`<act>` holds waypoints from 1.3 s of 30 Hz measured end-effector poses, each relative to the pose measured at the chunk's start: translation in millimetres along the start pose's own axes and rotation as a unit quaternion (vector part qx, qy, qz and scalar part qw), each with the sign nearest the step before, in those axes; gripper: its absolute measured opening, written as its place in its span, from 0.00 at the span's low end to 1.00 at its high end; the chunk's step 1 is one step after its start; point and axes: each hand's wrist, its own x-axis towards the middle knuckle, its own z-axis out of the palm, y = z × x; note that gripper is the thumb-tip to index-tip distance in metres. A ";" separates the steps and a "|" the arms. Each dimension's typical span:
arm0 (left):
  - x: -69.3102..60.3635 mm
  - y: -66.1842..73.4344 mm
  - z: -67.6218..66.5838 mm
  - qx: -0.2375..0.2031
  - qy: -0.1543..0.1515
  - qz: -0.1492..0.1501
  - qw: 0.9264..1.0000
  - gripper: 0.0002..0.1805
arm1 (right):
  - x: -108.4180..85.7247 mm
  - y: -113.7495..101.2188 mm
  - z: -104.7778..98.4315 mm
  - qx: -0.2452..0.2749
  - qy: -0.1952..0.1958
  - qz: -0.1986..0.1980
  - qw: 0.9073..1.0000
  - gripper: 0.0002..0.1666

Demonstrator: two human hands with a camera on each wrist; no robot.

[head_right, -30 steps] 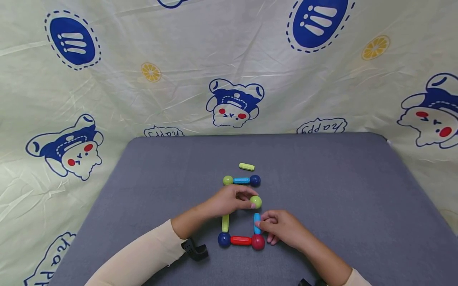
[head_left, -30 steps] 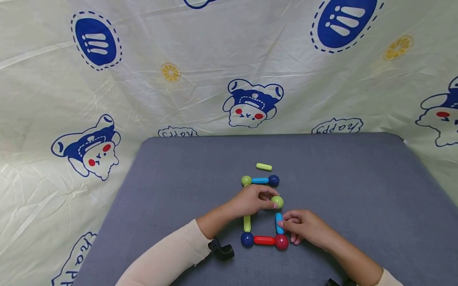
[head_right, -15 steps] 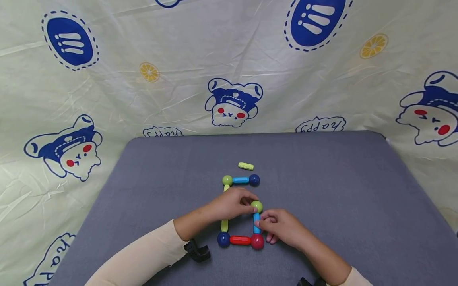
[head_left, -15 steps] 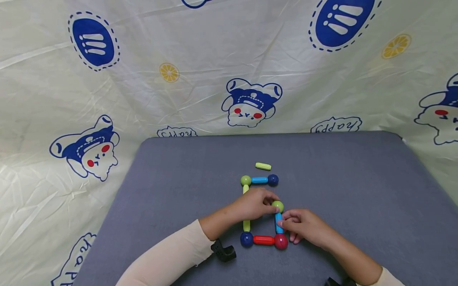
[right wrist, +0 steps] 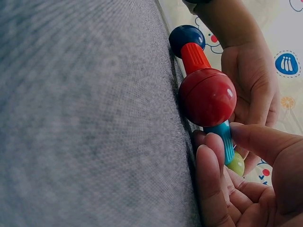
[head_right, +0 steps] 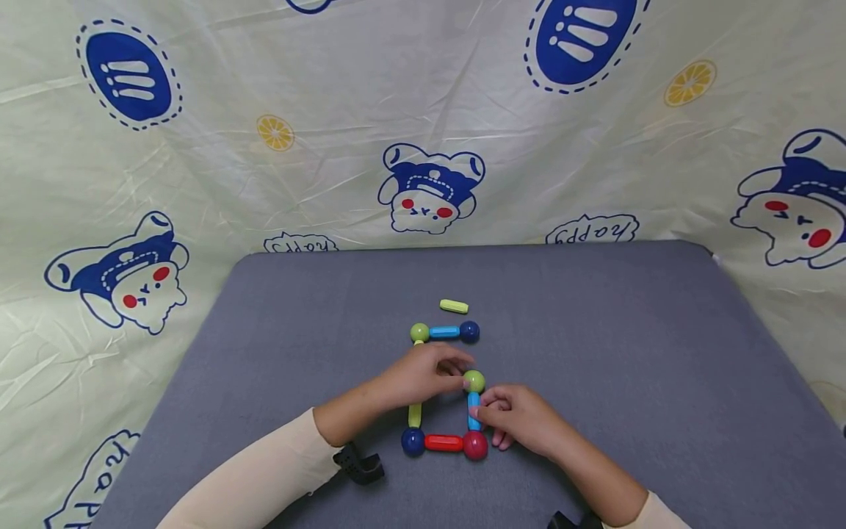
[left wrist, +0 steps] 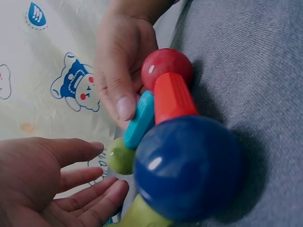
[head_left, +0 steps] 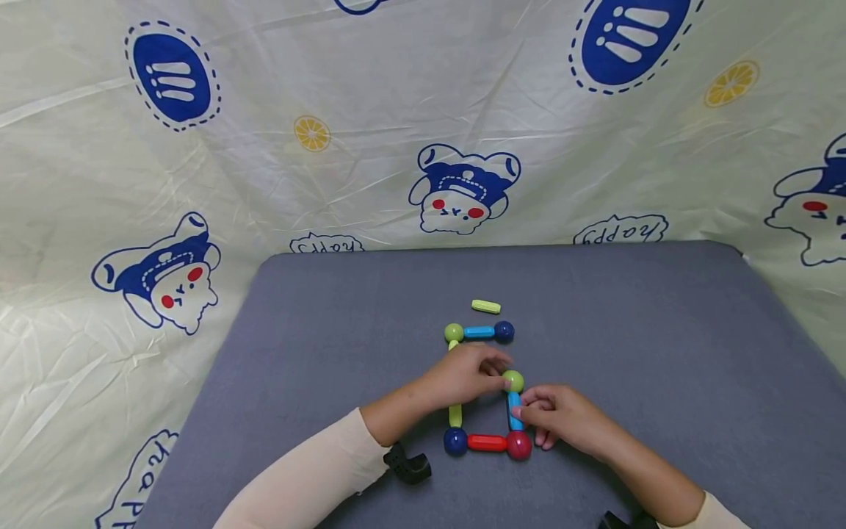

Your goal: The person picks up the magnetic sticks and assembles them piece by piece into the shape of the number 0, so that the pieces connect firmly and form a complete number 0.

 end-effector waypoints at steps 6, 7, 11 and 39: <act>-11.2 -3.7 -6.8 -0.061 0.058 0.027 0.996 0.16 | 1.3 0.4 1.1 -0.007 0.010 0.007 1.000 0.24; -13.6 -4.3 -7.8 -0.072 0.067 0.029 0.995 0.16 | 1.5 0.2 1.4 -0.009 0.012 0.009 1.000 0.24; -23.5 -9.4 -11.0 -0.102 0.102 0.023 0.989 0.15 | 2.4 -1.2 1.7 -0.016 0.020 0.017 1.000 0.26; -103.1 -50.2 8.2 -0.132 0.098 0.023 0.986 0.16 | 1.6 -1.1 4.1 -0.027 0.043 0.021 0.998 0.29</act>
